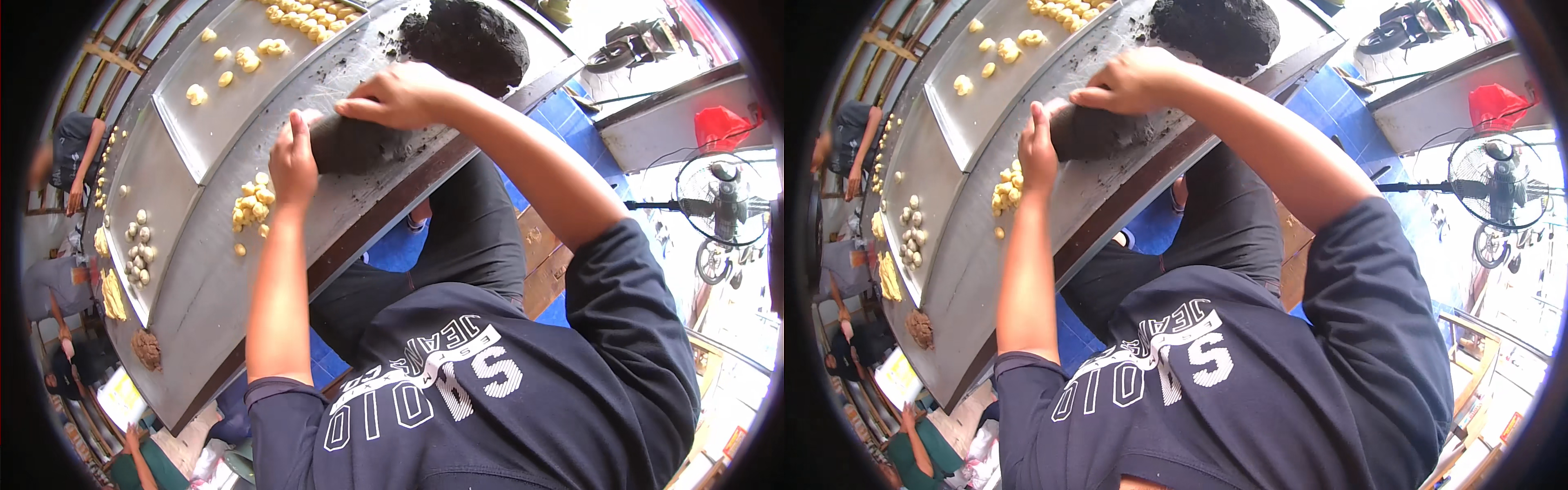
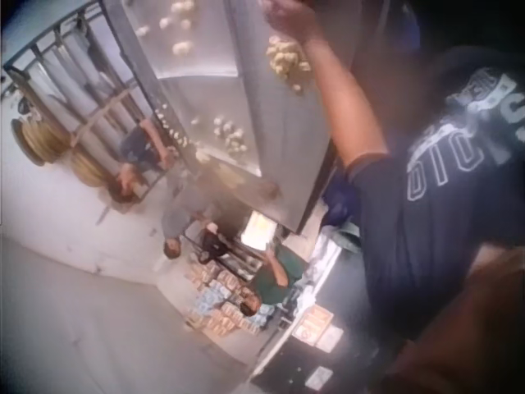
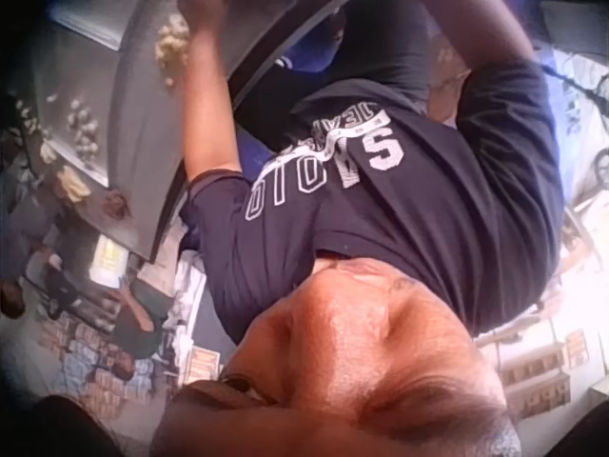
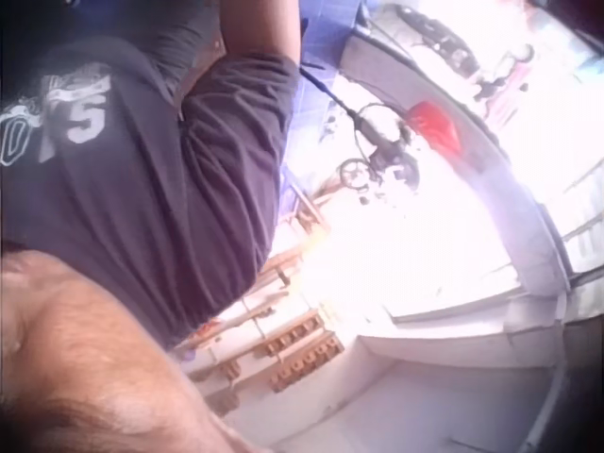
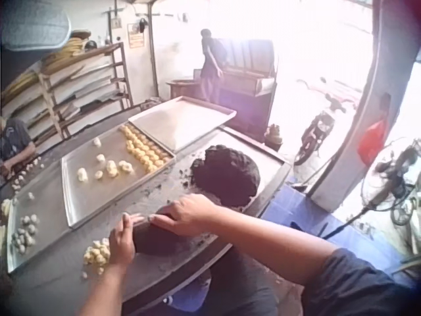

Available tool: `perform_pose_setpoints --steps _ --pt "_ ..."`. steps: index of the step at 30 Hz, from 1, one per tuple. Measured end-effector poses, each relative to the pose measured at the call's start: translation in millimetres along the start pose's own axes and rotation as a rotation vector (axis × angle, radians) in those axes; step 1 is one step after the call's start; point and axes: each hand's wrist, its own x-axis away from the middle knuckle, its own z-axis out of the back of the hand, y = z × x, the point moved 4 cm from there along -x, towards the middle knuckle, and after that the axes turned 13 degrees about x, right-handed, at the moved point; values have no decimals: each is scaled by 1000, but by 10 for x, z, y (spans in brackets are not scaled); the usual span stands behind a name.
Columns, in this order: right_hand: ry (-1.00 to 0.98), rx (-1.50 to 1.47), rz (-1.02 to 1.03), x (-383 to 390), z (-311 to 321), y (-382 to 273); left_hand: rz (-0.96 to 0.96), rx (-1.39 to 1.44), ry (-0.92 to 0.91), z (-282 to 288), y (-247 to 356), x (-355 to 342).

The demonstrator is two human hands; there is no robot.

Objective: The person prepares dough by kneading a large dark mass on a table, tearing off small portions, and stuffing them with light-colored filling.

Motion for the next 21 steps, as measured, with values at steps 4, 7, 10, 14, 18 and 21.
perform_pose_setpoints --steps 4,7,10,14,18,21 --pt "483 -65 283 804 -344 270 -288 26 103 -479 433 638" --pt "595 -176 317 938 -475 611 -459 -217 106 -914 696 721" --pt "647 -325 57 356 -480 832 -274 139 164 -939 170 43" --pt "446 -196 -497 -377 -211 791 171 454 -39 -473 -284 -1264" --pt "780 -116 -303 -194 -499 144 544 386 -306 77 -300 -1585" --pt "879 -42 57 102 -626 -231 192 -426 -427 79 -330 -1143"
